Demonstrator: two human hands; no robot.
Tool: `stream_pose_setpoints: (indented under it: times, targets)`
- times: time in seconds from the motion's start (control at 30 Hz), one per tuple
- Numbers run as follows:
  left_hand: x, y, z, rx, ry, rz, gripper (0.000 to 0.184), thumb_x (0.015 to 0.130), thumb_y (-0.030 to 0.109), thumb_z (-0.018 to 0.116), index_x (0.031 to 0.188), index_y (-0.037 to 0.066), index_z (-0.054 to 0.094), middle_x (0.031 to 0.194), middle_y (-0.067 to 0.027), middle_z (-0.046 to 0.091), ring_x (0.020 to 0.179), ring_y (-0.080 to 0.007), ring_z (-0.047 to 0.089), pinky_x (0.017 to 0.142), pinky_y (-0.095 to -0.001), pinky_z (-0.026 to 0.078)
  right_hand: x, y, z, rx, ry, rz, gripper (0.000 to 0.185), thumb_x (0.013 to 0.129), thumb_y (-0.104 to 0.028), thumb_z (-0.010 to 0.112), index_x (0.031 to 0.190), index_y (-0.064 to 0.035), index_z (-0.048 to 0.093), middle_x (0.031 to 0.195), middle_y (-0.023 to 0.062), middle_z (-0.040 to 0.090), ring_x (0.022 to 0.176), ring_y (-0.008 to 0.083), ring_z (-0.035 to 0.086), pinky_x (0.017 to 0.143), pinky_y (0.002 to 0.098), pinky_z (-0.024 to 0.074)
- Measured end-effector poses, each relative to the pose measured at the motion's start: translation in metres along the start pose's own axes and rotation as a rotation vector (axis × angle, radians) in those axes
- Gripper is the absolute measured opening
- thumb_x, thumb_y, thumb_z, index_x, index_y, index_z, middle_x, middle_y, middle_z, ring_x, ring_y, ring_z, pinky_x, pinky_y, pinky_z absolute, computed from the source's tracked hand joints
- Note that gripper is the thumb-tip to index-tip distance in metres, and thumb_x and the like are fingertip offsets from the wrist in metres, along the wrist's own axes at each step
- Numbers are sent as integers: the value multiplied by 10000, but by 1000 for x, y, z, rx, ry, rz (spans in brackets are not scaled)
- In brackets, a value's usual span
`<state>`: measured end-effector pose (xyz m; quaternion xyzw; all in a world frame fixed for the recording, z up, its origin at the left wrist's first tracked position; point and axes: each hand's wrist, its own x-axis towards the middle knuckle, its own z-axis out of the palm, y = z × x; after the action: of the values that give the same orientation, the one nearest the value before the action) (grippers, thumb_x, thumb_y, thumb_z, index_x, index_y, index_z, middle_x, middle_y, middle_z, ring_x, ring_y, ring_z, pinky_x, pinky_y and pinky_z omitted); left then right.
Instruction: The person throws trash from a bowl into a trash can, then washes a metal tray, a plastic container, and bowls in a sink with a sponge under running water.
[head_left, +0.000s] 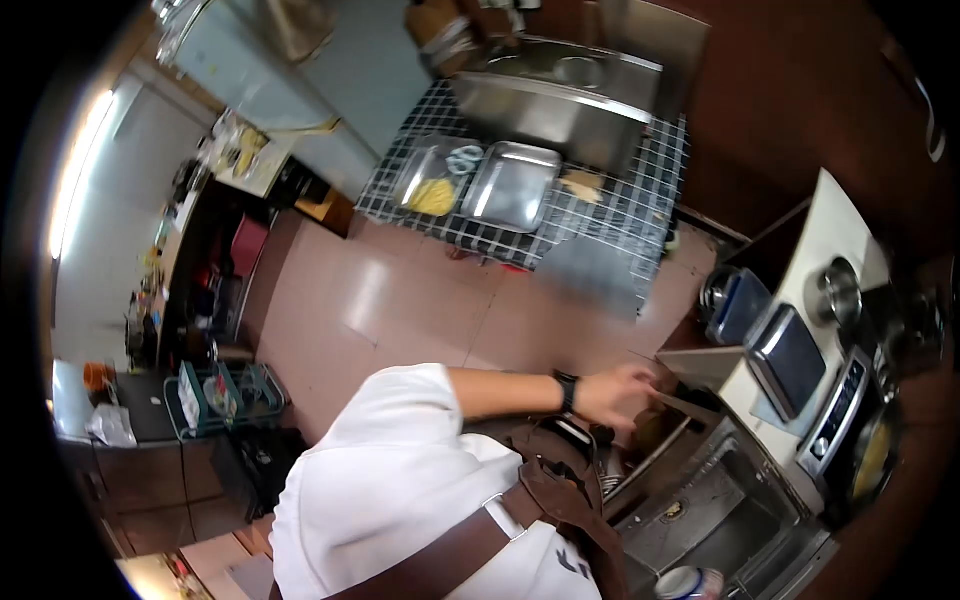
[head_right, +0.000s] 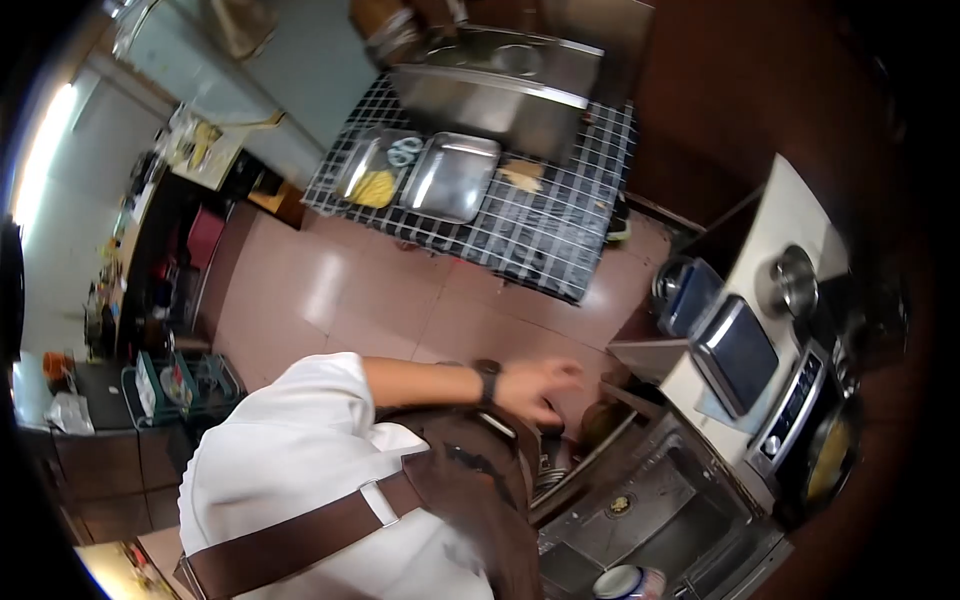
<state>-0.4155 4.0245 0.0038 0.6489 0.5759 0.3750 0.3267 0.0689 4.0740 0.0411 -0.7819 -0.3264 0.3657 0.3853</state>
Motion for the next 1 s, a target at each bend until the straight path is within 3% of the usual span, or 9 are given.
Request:
stream_pose_setpoints:
  times: [0.23,0.53,0.6,0.67,0.73,0.83,0.9,0.97,1.0]
  targets:
    - [-340,-109,-132,-27,437,-833,545,814,398,713,1211,39,607,1294,-228,524,1227,-391,492,1054,-422,405,-108,-41,18,-700,-27,-368,515,993,-438,509,1093,50,638,1003,232,651,873,342,597,810,463,472]
    - [-560,-161,-182,-12,680,-980,496,836,384,699,1208,67,612,1220,-220,572,1174,-375,542,1013,-423,448,-287,-121,243,-922,-496,-917,553,983,-448,548,965,86,691,849,279,681,720,380,610,711,492,487]
    - [-581,-156,-226,6,736,-986,481,846,373,689,1213,74,608,1226,-202,573,1177,-369,542,1012,-423,450,-350,-112,327,-749,-699,-802,378,993,-260,515,911,66,687,797,102,691,760,161,610,688,308,486]
    - [-618,-162,-264,14,805,-988,476,854,372,687,1218,77,607,1243,-191,569,1176,-372,541,1015,-421,448,-442,-109,411,-862,-1033,-982,420,972,-208,523,641,39,451,551,25,405,580,109,348,495,363,320]
    - [-671,-178,-302,29,911,-1007,482,858,381,691,1221,75,608,1273,-187,558,1172,-382,542,1022,-415,443,-502,-76,499,-1031,-1258,-1289,328,900,-200,606,712,69,584,624,251,543,526,350,490,550,446,406]
    - [-784,-191,-321,-87,1189,-1108,413,872,298,675,1198,49,622,1176,-175,620,1113,-370,588,978,-409,473,-690,-62,590,-1146,-1502,-1641,345,867,-325,681,748,-1,673,684,251,603,679,455,598,593,497,461]
    - [-874,-208,-281,-118,1349,-1354,386,890,297,663,1164,24,661,1114,-196,669,1044,-325,648,892,-412,505,-789,-33,650,-981,-1702,-1703,371,866,-366,681,707,-34,639,691,235,609,692,446,607,613,508,472]
    - [-953,-183,-243,-352,1255,-1860,410,894,407,608,912,17,732,828,-175,718,816,-346,696,740,-434,521,-900,-16,704,-947,-1855,-1826,402,884,-399,650,700,-42,632,697,230,612,677,437,613,606,501,485]
    - [-967,-150,-235,-478,1151,-2133,406,944,410,529,1032,59,712,994,-197,711,899,-365,677,808,-454,518,-951,-1,727,-936,-1918,-1853,397,889,-393,647,713,-38,645,698,230,614,673,429,617,611,495,491]
